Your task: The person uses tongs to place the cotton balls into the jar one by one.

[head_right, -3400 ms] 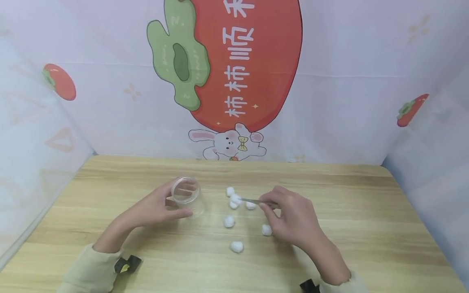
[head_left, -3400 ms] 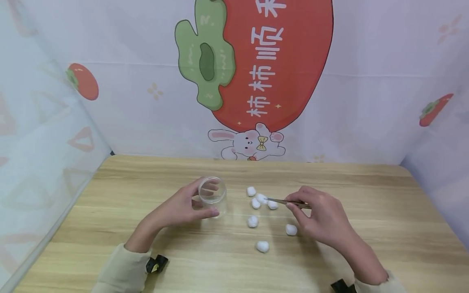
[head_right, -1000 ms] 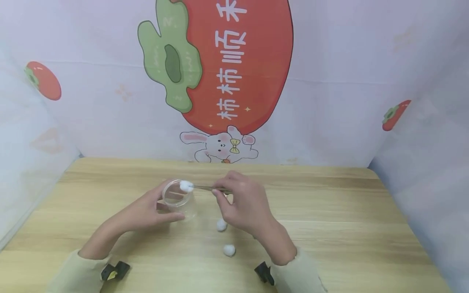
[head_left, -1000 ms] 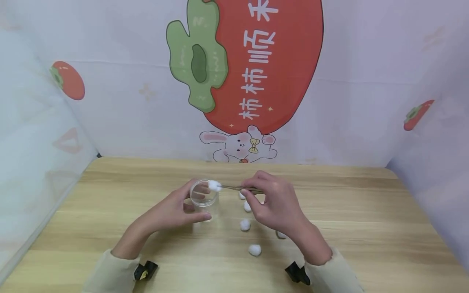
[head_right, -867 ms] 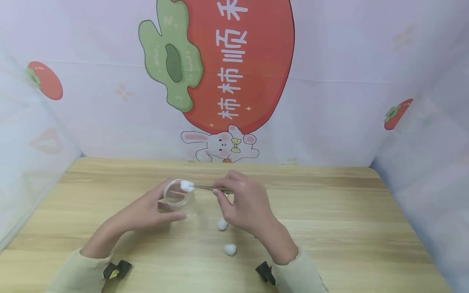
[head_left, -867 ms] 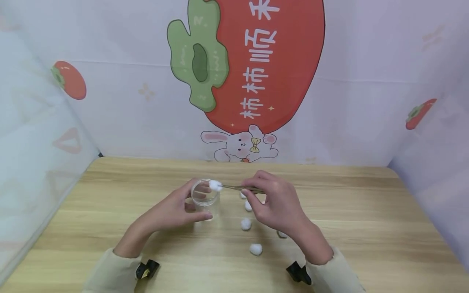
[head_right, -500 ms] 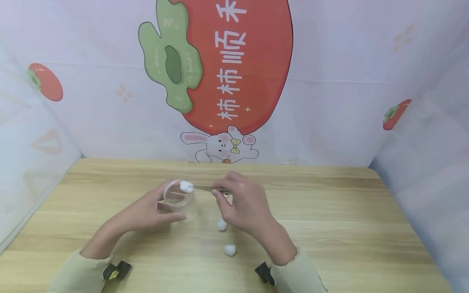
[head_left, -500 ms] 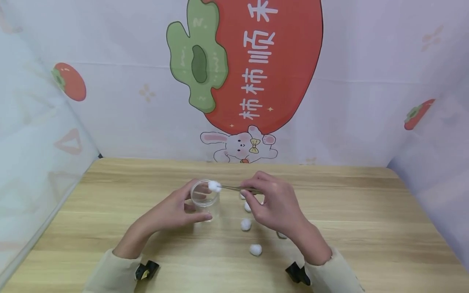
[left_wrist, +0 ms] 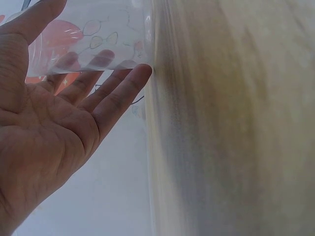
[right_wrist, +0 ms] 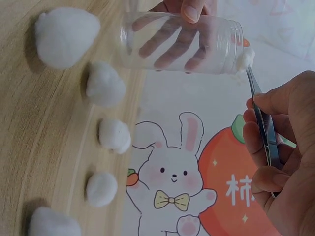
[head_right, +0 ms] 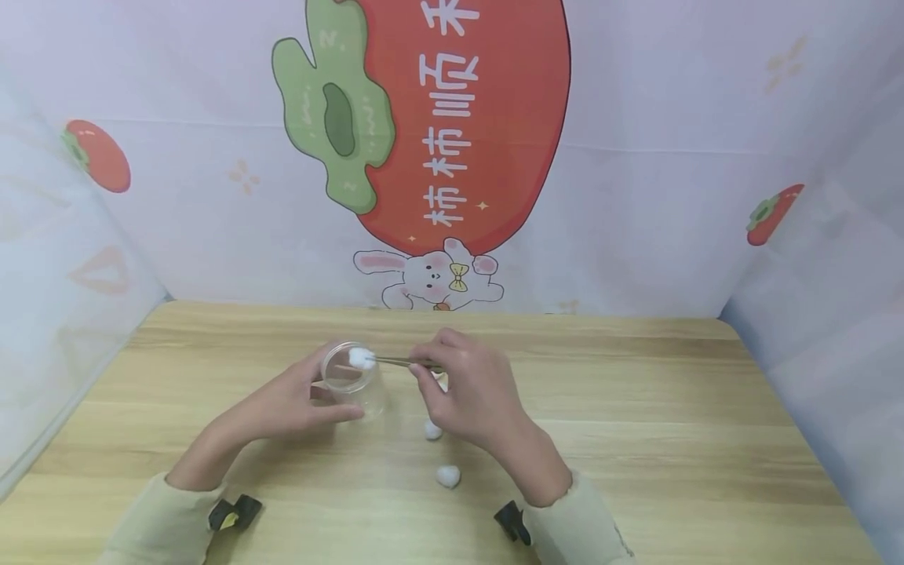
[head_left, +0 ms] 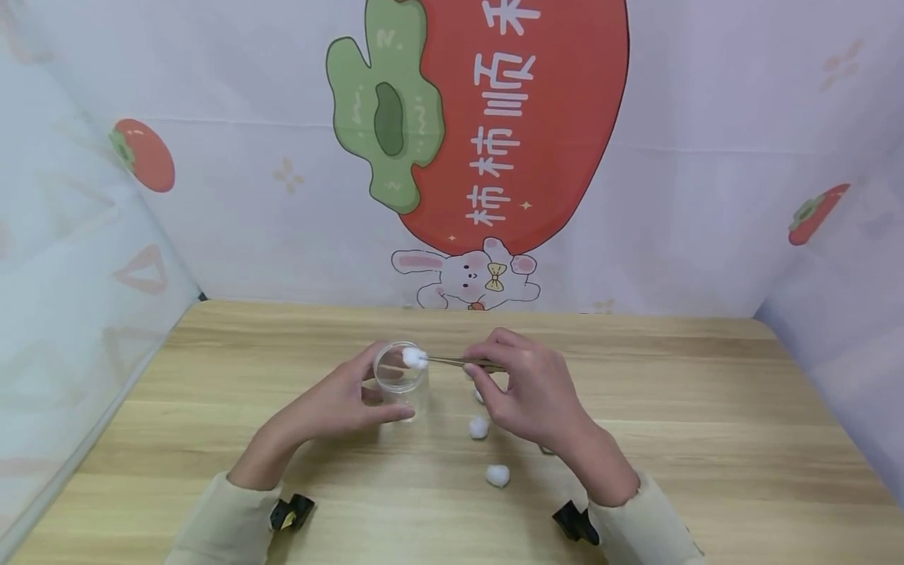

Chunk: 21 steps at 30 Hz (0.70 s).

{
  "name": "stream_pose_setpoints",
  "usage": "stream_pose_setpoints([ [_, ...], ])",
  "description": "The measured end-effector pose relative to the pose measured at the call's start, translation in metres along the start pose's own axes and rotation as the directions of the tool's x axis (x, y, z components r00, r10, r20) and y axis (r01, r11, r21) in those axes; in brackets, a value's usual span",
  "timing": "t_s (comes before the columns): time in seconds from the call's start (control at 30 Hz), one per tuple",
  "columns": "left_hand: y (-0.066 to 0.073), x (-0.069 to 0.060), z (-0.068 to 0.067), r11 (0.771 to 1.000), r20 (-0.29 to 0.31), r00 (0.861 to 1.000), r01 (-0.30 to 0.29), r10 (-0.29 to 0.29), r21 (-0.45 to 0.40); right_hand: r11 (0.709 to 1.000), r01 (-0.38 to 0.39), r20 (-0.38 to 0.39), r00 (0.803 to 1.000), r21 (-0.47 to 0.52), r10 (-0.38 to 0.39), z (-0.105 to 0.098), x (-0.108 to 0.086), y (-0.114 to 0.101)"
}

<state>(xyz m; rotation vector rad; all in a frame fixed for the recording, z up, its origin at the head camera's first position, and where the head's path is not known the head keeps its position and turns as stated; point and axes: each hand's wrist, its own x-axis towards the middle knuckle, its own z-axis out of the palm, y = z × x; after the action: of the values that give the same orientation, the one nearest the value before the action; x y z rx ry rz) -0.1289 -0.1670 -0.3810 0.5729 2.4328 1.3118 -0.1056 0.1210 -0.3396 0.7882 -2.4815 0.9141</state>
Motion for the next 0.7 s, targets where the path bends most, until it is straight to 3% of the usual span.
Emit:
stream_pose_setpoints([
  [0.5,-0.0015,0.0009,0.0011,0.999,-0.001,0.999,-0.038,0.038,0.001,0.999,0.019,0.028,0.999,-0.039,-0.017,0.0032,-0.0019,-0.0008],
  [0.7,-0.0010,0.0006,0.0005,1.000,0.000,1.000,-0.027,0.027,0.014,0.999,0.007,0.029,1.000,-0.042,-0.005,0.0037,-0.0023,-0.0009],
])
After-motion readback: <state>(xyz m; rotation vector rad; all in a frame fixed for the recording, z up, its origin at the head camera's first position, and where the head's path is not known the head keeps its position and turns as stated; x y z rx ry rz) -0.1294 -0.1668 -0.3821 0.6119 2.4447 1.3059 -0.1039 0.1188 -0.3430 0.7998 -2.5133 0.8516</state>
